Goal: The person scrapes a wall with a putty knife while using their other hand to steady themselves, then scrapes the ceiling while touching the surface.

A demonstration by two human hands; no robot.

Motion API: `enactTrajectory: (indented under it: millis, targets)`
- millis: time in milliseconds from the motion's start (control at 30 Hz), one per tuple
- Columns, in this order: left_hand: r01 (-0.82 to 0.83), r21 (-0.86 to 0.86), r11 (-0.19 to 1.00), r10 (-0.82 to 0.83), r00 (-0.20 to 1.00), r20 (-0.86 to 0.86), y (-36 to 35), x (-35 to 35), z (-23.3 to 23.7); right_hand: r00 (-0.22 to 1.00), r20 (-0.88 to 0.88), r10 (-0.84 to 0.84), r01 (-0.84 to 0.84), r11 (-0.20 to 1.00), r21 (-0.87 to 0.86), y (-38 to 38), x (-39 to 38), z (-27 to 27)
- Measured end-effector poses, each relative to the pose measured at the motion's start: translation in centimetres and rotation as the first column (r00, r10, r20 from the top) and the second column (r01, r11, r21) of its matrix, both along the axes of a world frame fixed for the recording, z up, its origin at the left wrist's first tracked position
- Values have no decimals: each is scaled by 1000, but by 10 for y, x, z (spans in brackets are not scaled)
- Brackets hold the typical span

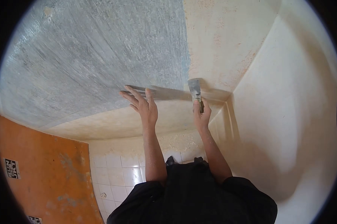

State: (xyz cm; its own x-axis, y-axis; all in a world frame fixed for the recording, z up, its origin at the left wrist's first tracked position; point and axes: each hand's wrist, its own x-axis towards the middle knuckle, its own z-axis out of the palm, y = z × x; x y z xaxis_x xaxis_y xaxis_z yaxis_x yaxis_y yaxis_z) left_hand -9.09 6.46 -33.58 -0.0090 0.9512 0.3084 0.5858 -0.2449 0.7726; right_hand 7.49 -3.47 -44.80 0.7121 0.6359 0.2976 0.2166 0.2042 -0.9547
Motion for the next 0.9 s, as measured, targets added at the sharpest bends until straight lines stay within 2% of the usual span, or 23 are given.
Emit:
enactTrajectory:
  millis: [67, 167, 267, 367, 500, 567, 667, 800, 900]
  targets:
    - [4, 23, 1000, -4, 1000, 11, 3, 0, 0, 1000, 1, -3, 3, 1000, 27, 1, -2, -4]
    - [1, 46, 999, -2, 1000, 17, 7, 0, -4, 999, -40, 4, -6, 999, -41, -5, -8, -19]
    - [10, 24, 1000, -10, 1000, -2, 5, 1, -3, 999, -44, 29, -30, 999, -22, -10, -7, -5]
    - [5, 19, 1000, -6, 1000, 5, 2, 1, -3, 998, -44, 37, -40, 997, -60, -7, -10, -28]
    - [11, 41, 999, -12, 1000, 15, 4, 1, -1, 996, -52, 72, -73, 997, -23, -3, -11, -15]
    - [23, 32, 999, -24, 999, 25, 2, 1, -2, 974, -160, 161, -150, 986, 78, 3, -10, 10]
    - [15, 22, 1000, -16, 1000, 21, 6, 2, 1, 966, -205, 158, -152, 987, 46, 5, -16, -21]
    - [18, 19, 1000, -18, 1000, -17, 4, -2, -3, 915, -343, 215, -217, 976, 34, -1, -25, -13]
    - [20, 9, 1000, -20, 1000, -13, 4, -1, 0, 925, -320, 206, -223, 975, -17, -5, -23, -5]
